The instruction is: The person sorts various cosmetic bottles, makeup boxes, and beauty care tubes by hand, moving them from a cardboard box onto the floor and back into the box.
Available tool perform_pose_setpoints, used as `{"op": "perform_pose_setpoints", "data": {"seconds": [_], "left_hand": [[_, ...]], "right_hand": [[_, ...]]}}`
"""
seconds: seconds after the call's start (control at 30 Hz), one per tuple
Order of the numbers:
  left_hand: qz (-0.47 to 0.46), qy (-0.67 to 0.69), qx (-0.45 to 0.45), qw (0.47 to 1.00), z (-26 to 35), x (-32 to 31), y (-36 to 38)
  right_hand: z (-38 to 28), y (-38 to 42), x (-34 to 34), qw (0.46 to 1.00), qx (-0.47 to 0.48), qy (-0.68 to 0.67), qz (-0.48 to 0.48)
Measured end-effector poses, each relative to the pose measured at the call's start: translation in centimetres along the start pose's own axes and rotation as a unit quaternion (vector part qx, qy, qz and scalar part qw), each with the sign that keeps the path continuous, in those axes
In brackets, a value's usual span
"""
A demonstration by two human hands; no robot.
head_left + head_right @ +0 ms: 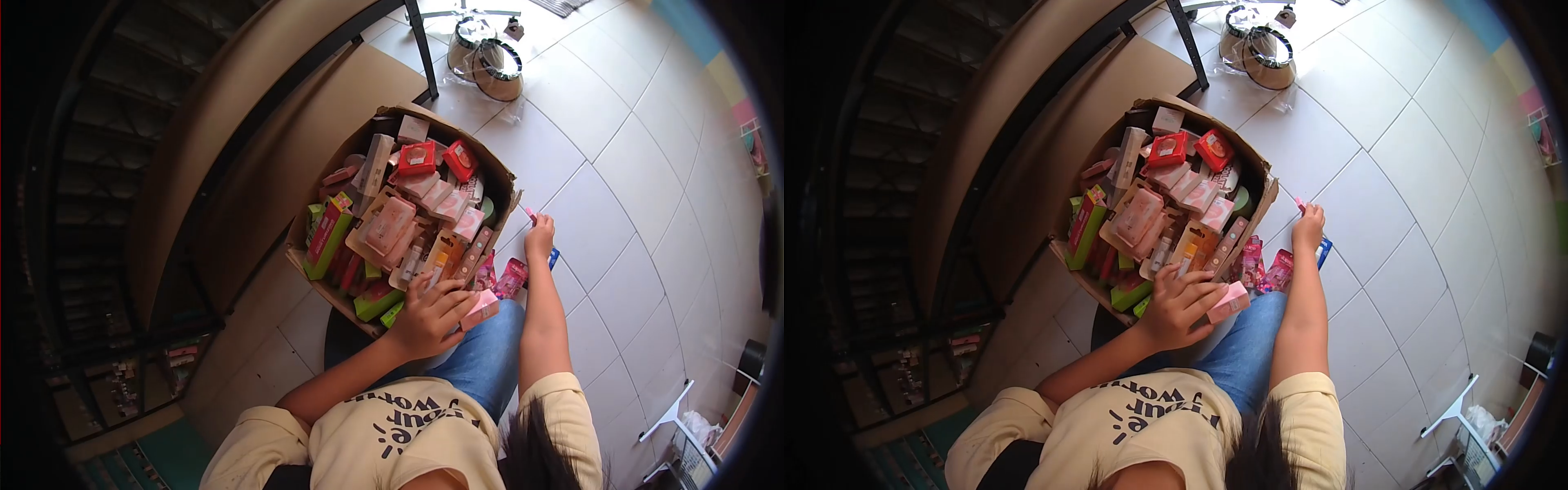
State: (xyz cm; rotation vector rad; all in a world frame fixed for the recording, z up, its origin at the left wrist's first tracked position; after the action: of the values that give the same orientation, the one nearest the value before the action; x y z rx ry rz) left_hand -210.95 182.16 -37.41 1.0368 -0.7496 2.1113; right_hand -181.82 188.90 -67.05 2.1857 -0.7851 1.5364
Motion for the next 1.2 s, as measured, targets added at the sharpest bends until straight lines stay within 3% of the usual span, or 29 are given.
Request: {"op": "perform_pose_setpoints", "data": {"seconds": [0.13,0.33,0.4,0.47,0.5,0.53,0.57,0.6,0.67,0.73,0.77,0.87,0.97,1.1,1.13,1.17,1.2], "left_hand": [[-0.01,-0.009,-0.001,1.0,-0.3,-0.5,-0.1],[-0.014,-0.013,0.003,1.0,1.0,-0.2,-0.8],[-0.031,-0.004,0.025,0.999,1.3,-0.5,-1.8],[-0.038,-0.033,0.028,0.998,1.7,-1.0,-2.1],[-0.036,-0.056,0.021,0.998,1.8,-1.2,-2.2],[-0.033,-0.082,0.017,0.996,1.9,-1.4,-2.2],[-0.04,-0.104,0.01,0.994,2.1,-1.8,-2.2],[-0.048,-0.114,0.01,0.992,2.2,-2.0,-2.2],[-0.062,-0.135,0.011,0.989,2.3,-2.4,-2.3],[-0.066,-0.151,0.005,0.986,2.4,-2.9,-2.3],[-0.064,-0.165,-0.003,0.984,2.4,-3.2,-2.1],[-0.074,-0.129,0.002,0.989,2.5,-2.4,-2.4],[-0.024,-0.067,-0.004,0.997,1.8,1.0,-2.6],[0.119,-0.18,0.043,0.975,-3.8,8.6,-1.4],[0.143,-0.226,0.072,0.961,-5.9,10.6,-0.9],[0.166,-0.271,0.101,0.943,-8.0,12.7,-0.4],[0.187,-0.226,0.128,0.947,-11.0,14.6,0.3]], "right_hand": [[-0.9,-0.2,-2.3,0.994,0.083,0.072,-0.005],[-1.7,1.7,-6.0,0.985,0.119,0.099,-0.072],[-3.1,2.8,-2.5,0.985,0.055,0.052,-0.155],[-2.2,3.9,0.5,1.0,0.017,-0.017,-0.001],[-1.1,4.7,1.0,0.988,-0.013,-0.151,-0.018],[-0.3,6.1,1.5,0.957,-0.04,-0.285,-0.033],[-0.6,8.2,0.2,0.864,-0.112,-0.464,-0.159],[-2.5,11.2,0.4,0.716,-0.178,-0.617,-0.273],[-8.7,16.5,7.3,0.56,-0.14,-0.679,-0.454],[-10.9,20.3,10.6,0.446,-0.139,-0.716,-0.519],[-10.8,20.9,10.8,0.451,-0.113,-0.699,-0.543],[-8.1,19.8,7.2,0.514,-0.153,-0.706,-0.462],[-4.0,17.4,2.6,0.666,-0.229,-0.584,-0.404],[1.8,15.2,-5.6,0.804,-0.271,-0.429,-0.309],[2.1,14.7,-6.1,0.815,-0.27,-0.418,-0.297],[1.9,14.6,-7.0,0.789,-0.283,-0.452,-0.307],[1.9,14.5,-7.9,0.761,-0.295,-0.483,-0.316]]}}
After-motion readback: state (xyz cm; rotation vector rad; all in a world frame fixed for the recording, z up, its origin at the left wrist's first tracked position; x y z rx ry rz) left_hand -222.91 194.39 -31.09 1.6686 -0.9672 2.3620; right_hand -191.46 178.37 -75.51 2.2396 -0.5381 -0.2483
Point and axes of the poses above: each hand's wrist, its own y-axis away from the middle knuckle, its own x-axis out of the back of the hand, z = x × y, the point moved 10 cm from there along -y, towards the middle knuckle, and after that the axes turned 3 degrees about y, right-handed, at the moved point
